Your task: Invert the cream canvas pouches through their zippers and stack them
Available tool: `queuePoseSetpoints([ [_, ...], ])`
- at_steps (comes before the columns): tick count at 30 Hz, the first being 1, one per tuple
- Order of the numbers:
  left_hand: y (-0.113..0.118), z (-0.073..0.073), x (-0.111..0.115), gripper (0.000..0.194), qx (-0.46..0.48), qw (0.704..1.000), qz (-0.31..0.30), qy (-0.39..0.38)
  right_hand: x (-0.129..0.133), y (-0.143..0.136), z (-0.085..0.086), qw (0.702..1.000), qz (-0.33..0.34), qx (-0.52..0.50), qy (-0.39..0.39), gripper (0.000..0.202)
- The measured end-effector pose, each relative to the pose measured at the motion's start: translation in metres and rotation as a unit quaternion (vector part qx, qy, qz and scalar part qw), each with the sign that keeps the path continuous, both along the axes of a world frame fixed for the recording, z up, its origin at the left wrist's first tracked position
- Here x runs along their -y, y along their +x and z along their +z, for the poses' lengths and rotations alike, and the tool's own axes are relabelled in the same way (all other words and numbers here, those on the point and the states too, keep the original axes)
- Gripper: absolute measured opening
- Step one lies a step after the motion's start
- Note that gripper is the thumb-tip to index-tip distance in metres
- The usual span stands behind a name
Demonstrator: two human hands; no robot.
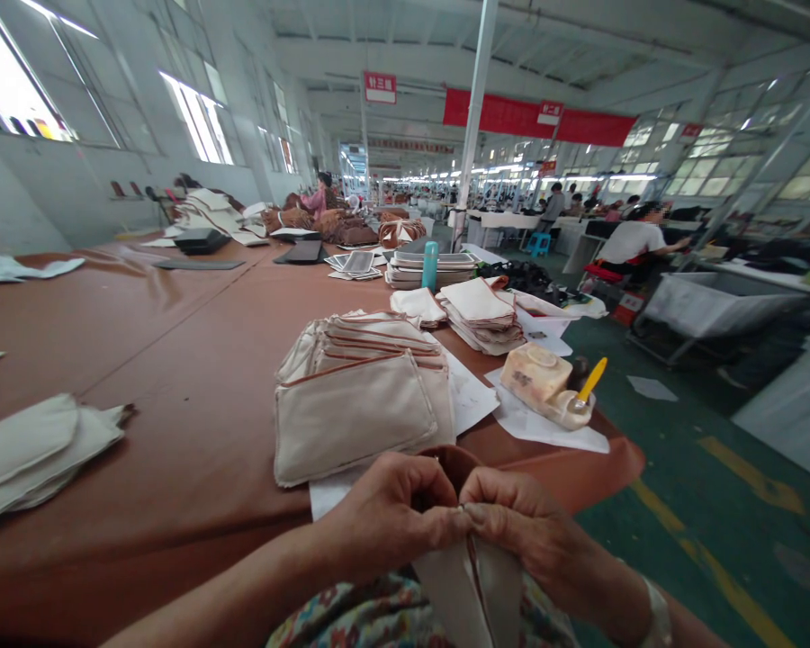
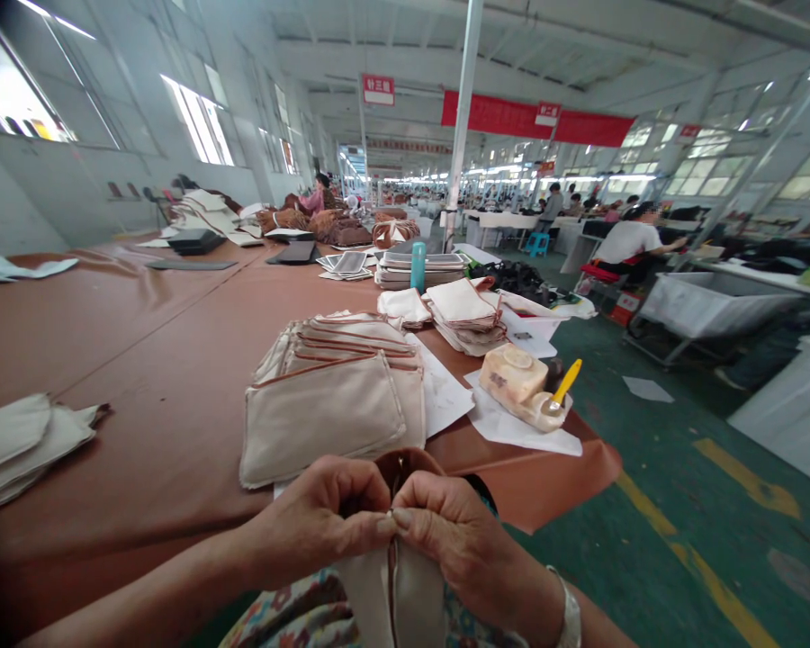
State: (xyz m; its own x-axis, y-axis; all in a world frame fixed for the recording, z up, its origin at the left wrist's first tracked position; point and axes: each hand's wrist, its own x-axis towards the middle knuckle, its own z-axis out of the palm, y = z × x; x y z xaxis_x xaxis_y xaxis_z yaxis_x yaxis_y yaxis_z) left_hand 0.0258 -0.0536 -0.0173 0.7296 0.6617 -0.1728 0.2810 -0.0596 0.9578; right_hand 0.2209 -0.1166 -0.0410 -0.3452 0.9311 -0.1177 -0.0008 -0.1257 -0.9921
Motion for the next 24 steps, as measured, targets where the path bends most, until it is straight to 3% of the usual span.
queuePoseSetpoints([
  [4, 0.002, 0.007, 0.004, 0.013, -0.049, 0.997, -0.007, 0.058, 0.000, -0.001, 0.001, 0.999, 0.003, 0.030, 0.019, 0.033],
  [7, 0.005, 0.002, 0.007, 0.012, -0.044, 0.998, 0.019, 0.049, 0.000, -0.001, -0.001, 1.000, 0.000, 0.010, 0.010, 0.031],
  [13, 0.010, -0.015, 0.013, 0.007, 0.100, 0.980, 0.067, -0.161, 0.003, 0.002, -0.007, 0.997, 0.014, -0.072, -0.029, 0.029],
  [15, 0.011, -0.016, 0.013, 0.008, 0.131, 0.969, 0.077, -0.194, 0.004, 0.001, -0.009, 0.995, 0.018, -0.093, -0.039, 0.029],
  [19, 0.008, -0.010, 0.008, 0.010, 0.121, 0.977, 0.051, -0.167, 0.003, 0.000, -0.010, 0.995, 0.016, -0.096, -0.029, 0.029],
  [24, -0.001, -0.007, 0.005, 0.028, 0.071, 0.995, 0.007, -0.069, 0.002, 0.000, -0.005, 0.999, -0.003, -0.003, 0.043, 0.027],
])
